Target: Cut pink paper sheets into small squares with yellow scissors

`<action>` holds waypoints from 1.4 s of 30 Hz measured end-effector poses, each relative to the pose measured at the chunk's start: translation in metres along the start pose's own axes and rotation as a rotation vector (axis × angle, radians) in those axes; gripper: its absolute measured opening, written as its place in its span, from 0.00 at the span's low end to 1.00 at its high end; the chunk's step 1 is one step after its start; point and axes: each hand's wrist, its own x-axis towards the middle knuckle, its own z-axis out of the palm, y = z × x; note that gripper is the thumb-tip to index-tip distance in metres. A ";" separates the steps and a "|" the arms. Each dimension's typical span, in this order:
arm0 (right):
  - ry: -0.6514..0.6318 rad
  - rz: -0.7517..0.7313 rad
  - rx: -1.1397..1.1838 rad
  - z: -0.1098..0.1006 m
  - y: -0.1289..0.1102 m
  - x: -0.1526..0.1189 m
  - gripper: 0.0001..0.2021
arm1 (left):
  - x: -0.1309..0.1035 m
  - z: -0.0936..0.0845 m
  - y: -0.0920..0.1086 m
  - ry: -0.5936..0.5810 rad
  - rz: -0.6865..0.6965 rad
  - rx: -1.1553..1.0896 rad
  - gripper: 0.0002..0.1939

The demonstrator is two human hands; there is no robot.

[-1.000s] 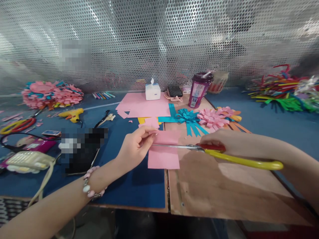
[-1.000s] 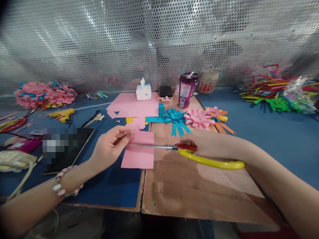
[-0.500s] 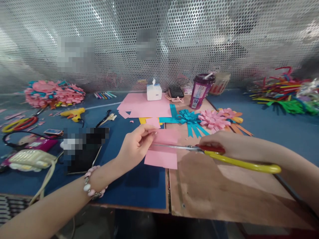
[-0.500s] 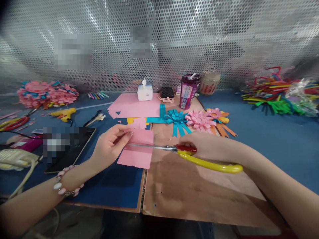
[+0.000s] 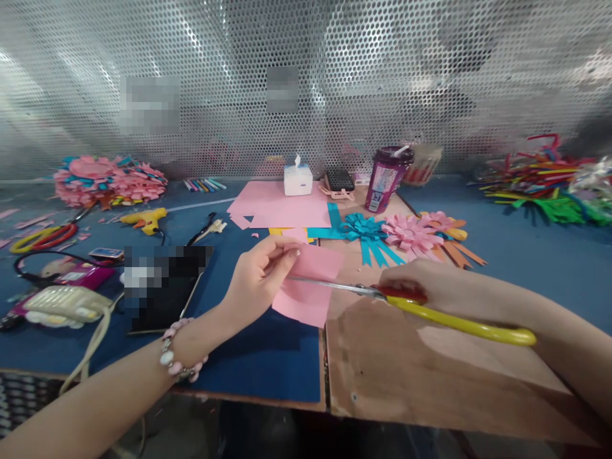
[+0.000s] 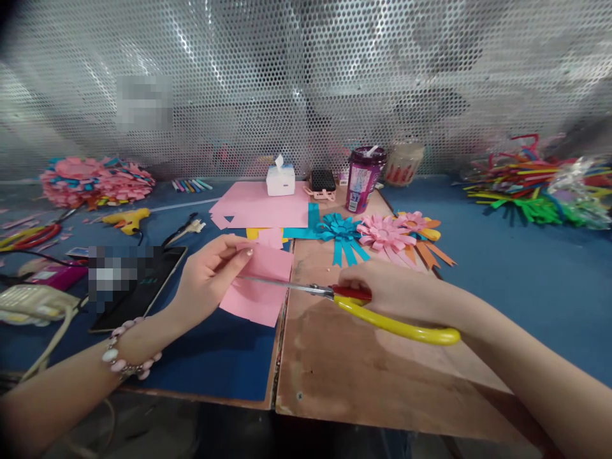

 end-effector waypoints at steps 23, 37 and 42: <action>-0.009 0.013 -0.008 0.000 -0.002 0.003 0.07 | 0.002 0.001 -0.001 0.009 -0.046 -0.049 0.08; -0.027 0.034 -0.004 0.000 -0.002 0.006 0.08 | 0.002 0.002 -0.004 0.004 -0.047 -0.044 0.07; -0.040 0.049 -0.029 0.001 -0.001 0.007 0.07 | 0.003 0.003 -0.005 -0.004 -0.073 -0.070 0.07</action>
